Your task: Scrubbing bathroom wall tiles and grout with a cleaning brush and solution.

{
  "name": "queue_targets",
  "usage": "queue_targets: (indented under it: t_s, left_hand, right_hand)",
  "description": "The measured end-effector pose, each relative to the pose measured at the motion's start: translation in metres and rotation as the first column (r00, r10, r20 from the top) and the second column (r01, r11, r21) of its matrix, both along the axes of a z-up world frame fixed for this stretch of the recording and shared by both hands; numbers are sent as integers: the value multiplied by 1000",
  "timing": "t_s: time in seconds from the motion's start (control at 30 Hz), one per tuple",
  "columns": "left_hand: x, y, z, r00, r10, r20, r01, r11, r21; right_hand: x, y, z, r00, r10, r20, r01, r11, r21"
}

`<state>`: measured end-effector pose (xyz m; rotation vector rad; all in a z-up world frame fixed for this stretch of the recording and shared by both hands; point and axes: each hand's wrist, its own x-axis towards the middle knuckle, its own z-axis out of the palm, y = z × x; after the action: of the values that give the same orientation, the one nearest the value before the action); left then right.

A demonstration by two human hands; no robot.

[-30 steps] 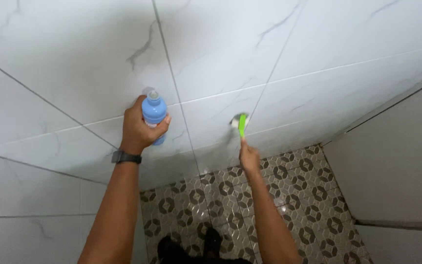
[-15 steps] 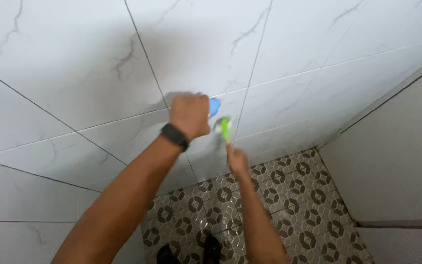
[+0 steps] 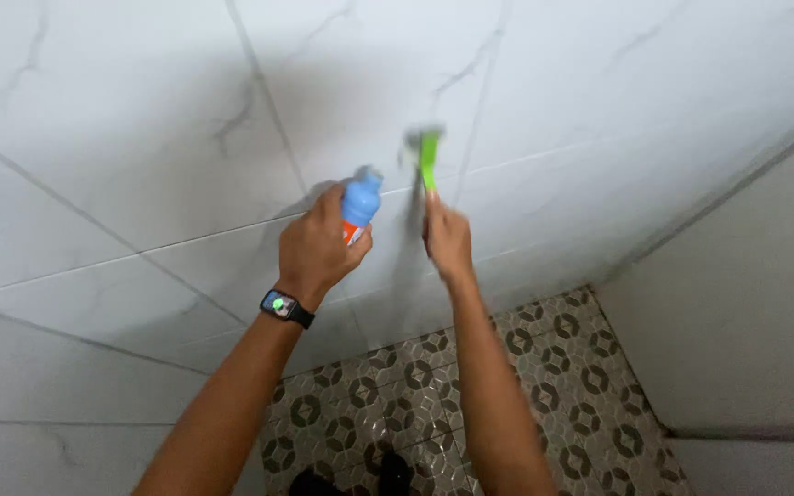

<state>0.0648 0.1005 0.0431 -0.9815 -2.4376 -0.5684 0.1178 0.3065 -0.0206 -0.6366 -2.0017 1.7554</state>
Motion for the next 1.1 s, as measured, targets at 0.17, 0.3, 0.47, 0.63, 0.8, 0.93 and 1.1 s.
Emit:
queue_targets:
  t_s: [0.17,0.3,0.47,0.63,0.8,0.93,1.1]
  left_hand:
    - [-22,-39,-17,999,35,-35,-23,955,296]
    - [-43,-57,-27,998,-4,-57,25,925,379]
    - [-62,-64,-47,997,-61,-54,77,920,385]
    - [-69,-66,-51,986,-104,-130,149,898,414]
    - [-74,-69,-70,983,-133,-127,173,901,397]
    - [-71,-68,-60,988,-145,-47,150,879,453]
    - [-70,-71,-61,989,-124,-76,145,887,439]
  right_hand:
    - [21,-26,-161,942,3,336,-38,995,96]
    - [34,-30,-169,905,-26,425,-12,996,86]
    - [1,-12,-36,965,-75,253,69,997,32]
    - [-10,-15,-6,999,-27,-20,27,999,-20]
    - [24,-39,-193,884,-36,467,67,997,-48]
    - [26,-43,-197,862,-51,505,83,996,-41]
    - [-11,-28,-71,961,-124,248,116,992,46]
